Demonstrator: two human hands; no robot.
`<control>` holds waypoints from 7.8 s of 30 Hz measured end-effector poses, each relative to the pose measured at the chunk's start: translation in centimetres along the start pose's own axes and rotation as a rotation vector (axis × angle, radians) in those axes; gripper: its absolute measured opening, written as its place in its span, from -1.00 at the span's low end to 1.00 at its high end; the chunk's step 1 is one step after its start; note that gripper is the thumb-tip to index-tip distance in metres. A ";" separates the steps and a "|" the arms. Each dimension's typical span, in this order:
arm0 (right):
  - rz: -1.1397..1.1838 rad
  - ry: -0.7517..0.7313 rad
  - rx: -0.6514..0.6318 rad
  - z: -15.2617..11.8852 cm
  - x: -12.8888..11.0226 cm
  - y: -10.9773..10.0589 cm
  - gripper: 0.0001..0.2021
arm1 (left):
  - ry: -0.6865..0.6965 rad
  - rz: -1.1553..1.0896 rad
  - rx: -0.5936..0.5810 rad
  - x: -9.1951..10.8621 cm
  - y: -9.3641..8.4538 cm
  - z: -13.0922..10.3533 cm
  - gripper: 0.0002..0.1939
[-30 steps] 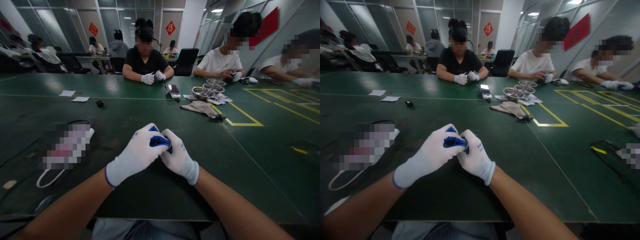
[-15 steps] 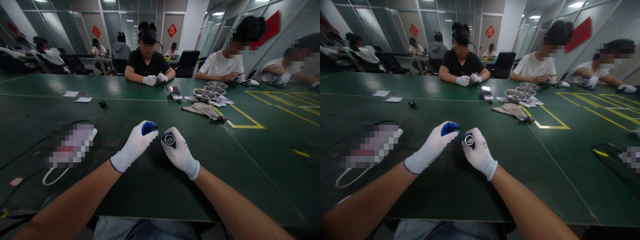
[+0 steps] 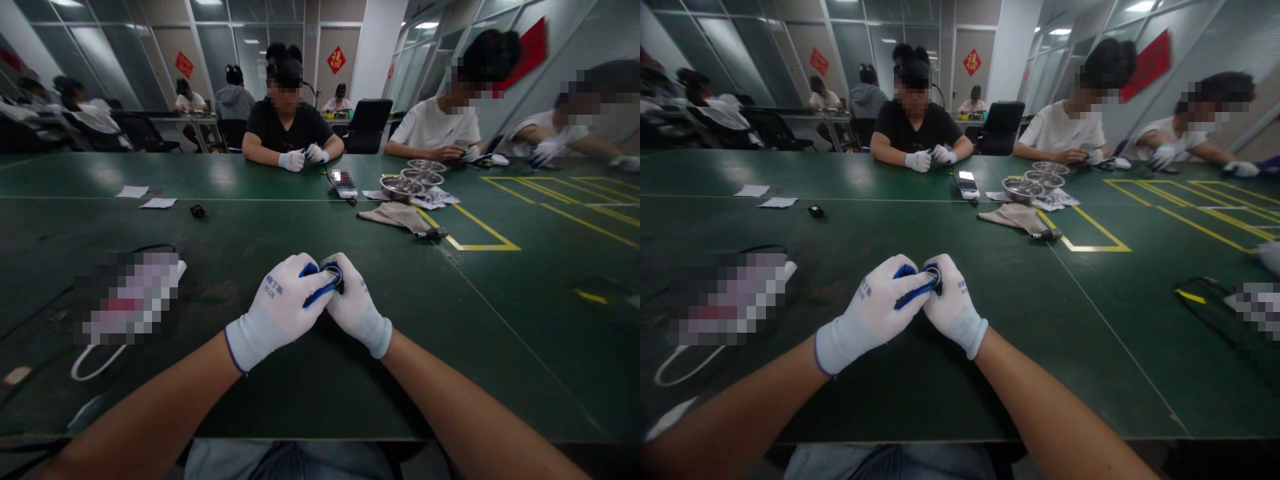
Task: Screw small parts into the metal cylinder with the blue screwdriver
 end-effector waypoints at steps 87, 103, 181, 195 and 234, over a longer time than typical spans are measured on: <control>0.043 -0.045 -0.130 -0.6 -1.1 1.5 -0.85 | -0.517 -0.424 -0.003 -3.5 -0.4 0.3 -0.86; 0.100 -0.037 0.035 -0.8 -1.2 -0.1 -0.87 | -0.129 -0.270 0.061 0.1 -2.8 0.1 -0.77; -0.011 -0.028 -0.205 -0.1 -0.9 1.1 -0.82 | 0.218 -0.033 -0.173 0.8 -0.7 -0.2 -0.77; -0.054 -0.077 -0.240 -0.3 -1.4 1.5 -0.80 | 0.168 -0.058 -0.245 0.6 0.1 -0.2 -0.84; 0.137 0.097 -0.200 -0.2 -0.7 1.5 -0.84 | -0.260 -0.665 -0.121 -3.6 -1.5 0.5 -0.77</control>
Point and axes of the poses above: each hand's wrist, its own z-axis towards the middle knuckle, its own y-axis out of the palm, x = y × z, the point moved 10 cm from there along z, towards the middle knuckle, and after that the axes turned 1 degree about x, right-handed, at the moved point
